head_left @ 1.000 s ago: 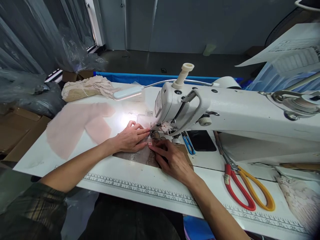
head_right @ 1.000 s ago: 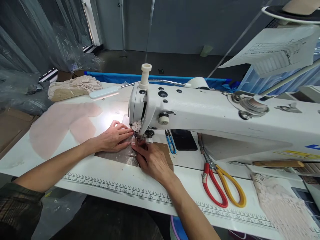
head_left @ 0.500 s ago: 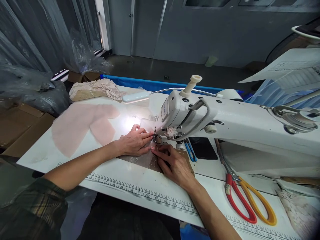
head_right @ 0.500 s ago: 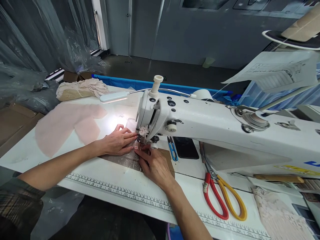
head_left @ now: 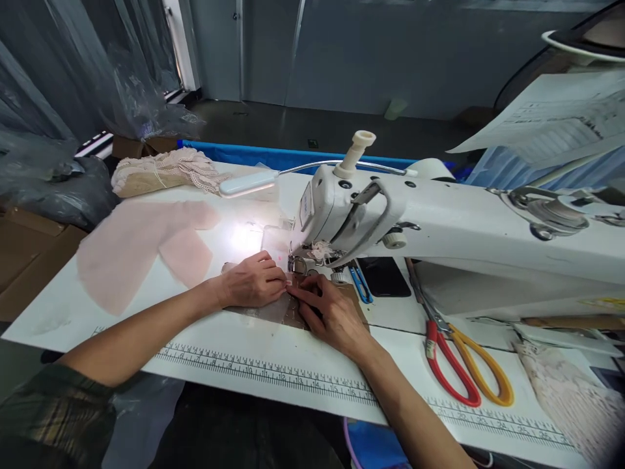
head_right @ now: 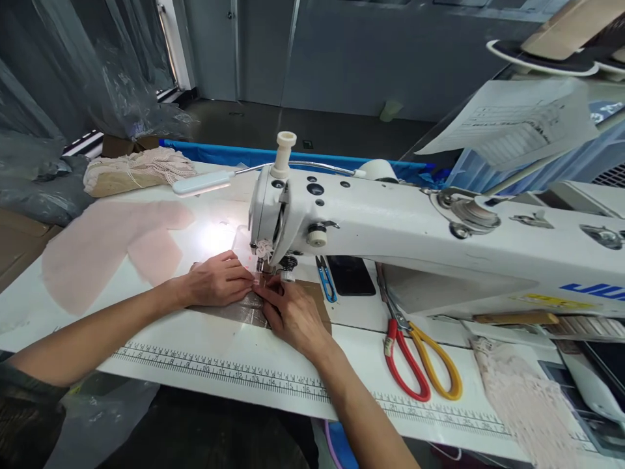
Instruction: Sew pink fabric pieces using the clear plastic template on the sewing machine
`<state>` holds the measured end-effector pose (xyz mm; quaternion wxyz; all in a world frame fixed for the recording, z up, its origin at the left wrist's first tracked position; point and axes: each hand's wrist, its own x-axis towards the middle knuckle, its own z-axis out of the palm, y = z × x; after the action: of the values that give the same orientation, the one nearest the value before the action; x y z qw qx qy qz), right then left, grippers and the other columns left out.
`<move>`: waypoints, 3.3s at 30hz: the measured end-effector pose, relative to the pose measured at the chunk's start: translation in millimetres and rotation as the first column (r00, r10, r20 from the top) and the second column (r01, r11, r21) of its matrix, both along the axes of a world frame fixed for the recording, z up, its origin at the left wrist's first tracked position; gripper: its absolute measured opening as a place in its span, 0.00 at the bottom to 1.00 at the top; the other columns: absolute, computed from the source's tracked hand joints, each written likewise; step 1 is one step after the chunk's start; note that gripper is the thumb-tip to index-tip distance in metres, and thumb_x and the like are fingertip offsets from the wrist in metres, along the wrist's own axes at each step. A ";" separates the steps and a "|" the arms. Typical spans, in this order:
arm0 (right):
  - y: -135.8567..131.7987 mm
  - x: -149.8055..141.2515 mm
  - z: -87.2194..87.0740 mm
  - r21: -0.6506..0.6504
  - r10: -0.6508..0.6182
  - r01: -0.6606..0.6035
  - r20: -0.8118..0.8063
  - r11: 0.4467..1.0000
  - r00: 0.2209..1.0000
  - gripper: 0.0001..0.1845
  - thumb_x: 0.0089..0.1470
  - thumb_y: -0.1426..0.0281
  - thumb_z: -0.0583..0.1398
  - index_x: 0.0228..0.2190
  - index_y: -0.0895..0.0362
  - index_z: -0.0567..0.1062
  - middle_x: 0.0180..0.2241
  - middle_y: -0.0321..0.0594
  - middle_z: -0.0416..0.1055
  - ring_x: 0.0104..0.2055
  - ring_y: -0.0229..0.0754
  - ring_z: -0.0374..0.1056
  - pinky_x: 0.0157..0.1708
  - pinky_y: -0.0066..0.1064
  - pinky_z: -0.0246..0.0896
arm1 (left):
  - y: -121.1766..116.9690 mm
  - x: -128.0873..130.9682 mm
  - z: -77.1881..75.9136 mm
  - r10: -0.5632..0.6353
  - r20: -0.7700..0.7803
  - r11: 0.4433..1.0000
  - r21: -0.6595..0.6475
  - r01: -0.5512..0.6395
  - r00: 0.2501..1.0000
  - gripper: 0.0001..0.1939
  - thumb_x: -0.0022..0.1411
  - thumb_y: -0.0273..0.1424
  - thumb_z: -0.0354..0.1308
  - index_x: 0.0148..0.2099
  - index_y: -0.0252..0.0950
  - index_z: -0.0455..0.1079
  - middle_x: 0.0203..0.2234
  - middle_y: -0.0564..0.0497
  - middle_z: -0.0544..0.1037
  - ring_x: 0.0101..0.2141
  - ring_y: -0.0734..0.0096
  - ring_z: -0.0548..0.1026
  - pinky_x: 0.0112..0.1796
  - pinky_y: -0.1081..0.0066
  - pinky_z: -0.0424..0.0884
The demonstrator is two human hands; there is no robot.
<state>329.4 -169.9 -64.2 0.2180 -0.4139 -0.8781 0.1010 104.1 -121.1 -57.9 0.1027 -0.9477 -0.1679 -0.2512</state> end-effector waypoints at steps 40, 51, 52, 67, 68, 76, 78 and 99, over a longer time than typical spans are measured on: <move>-0.8 -1.8 -4.3 0.052 -0.035 0.033 0.042 0.998 0.999 0.19 0.64 0.70 0.52 0.53 0.55 0.73 0.40 0.50 0.68 0.40 0.48 0.69 0.35 0.38 0.71 | -12.8 1.3 15.5 -0.096 -0.113 0.991 -0.104 0.084 0.989 0.11 0.62 0.30 0.55 0.27 0.35 0.72 0.30 0.50 0.77 0.29 0.70 0.70 0.33 0.65 0.61; 0.7 -3.3 -3.1 0.053 -0.058 0.057 0.024 0.997 0.998 0.20 0.65 0.68 0.50 0.54 0.56 0.73 0.41 0.51 0.69 0.36 0.47 0.70 0.32 0.37 0.70 | -13.0 1.1 11.5 -0.049 -0.143 0.996 -0.079 0.038 0.988 0.12 0.64 0.27 0.52 0.29 0.35 0.72 0.31 0.50 0.78 0.29 0.70 0.71 0.33 0.66 0.63; 1.6 -2.2 -3.1 0.020 -0.059 0.060 -0.005 0.998 0.998 0.20 0.64 0.68 0.50 0.54 0.55 0.73 0.42 0.51 0.69 0.38 0.47 0.70 0.34 0.38 0.70 | -13.0 1.0 11.7 -0.047 -0.147 0.995 -0.089 0.035 0.988 0.11 0.64 0.28 0.52 0.30 0.35 0.72 0.32 0.49 0.78 0.30 0.70 0.72 0.33 0.66 0.64; 16.4 9.2 8.2 -0.270 -0.245 0.150 -0.363 0.951 0.899 0.15 0.57 0.68 0.52 0.28 0.55 0.78 0.28 0.39 0.71 0.32 0.42 0.68 0.33 0.33 0.65 | -2.2 -12.3 25.6 -0.185 0.070 0.779 -0.598 0.189 0.980 0.06 0.64 0.25 0.56 0.36 0.32 0.75 0.37 0.45 0.77 0.37 0.71 0.76 0.40 0.72 0.75; 16.6 9.4 9.1 -0.268 -0.241 0.147 -0.364 0.952 0.900 0.15 0.57 0.68 0.52 0.29 0.55 0.79 0.28 0.38 0.71 0.32 0.42 0.68 0.32 0.33 0.65 | -0.9 -12.4 24.7 -0.177 0.081 0.773 -0.606 0.189 0.981 0.07 0.64 0.25 0.56 0.36 0.33 0.75 0.36 0.45 0.77 0.36 0.72 0.77 0.39 0.73 0.75; 28.5 9.8 34.0 -0.356 -0.138 0.090 -0.110 0.930 0.984 0.15 0.54 0.74 0.54 0.35 0.56 0.81 0.26 0.37 0.72 0.27 0.39 0.67 0.26 0.28 0.60 | -5.8 -15.1 16.2 -0.120 0.109 0.808 -0.567 0.161 0.987 0.09 0.67 0.27 0.54 0.36 0.32 0.73 0.36 0.45 0.77 0.38 0.69 0.75 0.40 0.70 0.74; 29.2 6.6 34.2 -0.358 -0.151 0.110 -0.087 0.927 0.985 0.14 0.54 0.74 0.54 0.33 0.58 0.80 0.25 0.38 0.73 0.26 0.40 0.67 0.26 0.28 0.59 | -8.1 -16.0 13.4 -0.112 0.145 0.791 -0.586 0.177 0.983 0.07 0.65 0.30 0.58 0.37 0.32 0.73 0.36 0.44 0.76 0.40 0.68 0.75 0.41 0.69 0.74; 6.7 -7.3 11.6 -0.179 0.059 -0.121 -0.318 0.976 0.946 0.08 0.59 0.68 0.55 0.35 0.56 0.74 0.34 0.41 0.72 0.35 0.42 0.68 0.35 0.34 0.66 | -16.1 -11.5 8.0 -0.057 0.225 0.914 -0.380 0.141 0.973 0.06 0.63 0.32 0.59 0.40 0.34 0.73 0.37 0.45 0.77 0.36 0.69 0.75 0.36 0.67 0.73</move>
<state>322.1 -163.2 -52.6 0.3067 -0.3714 -0.8367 0.2607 92.6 -137.2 -49.9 -0.1210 -0.9246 -0.1764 -0.3152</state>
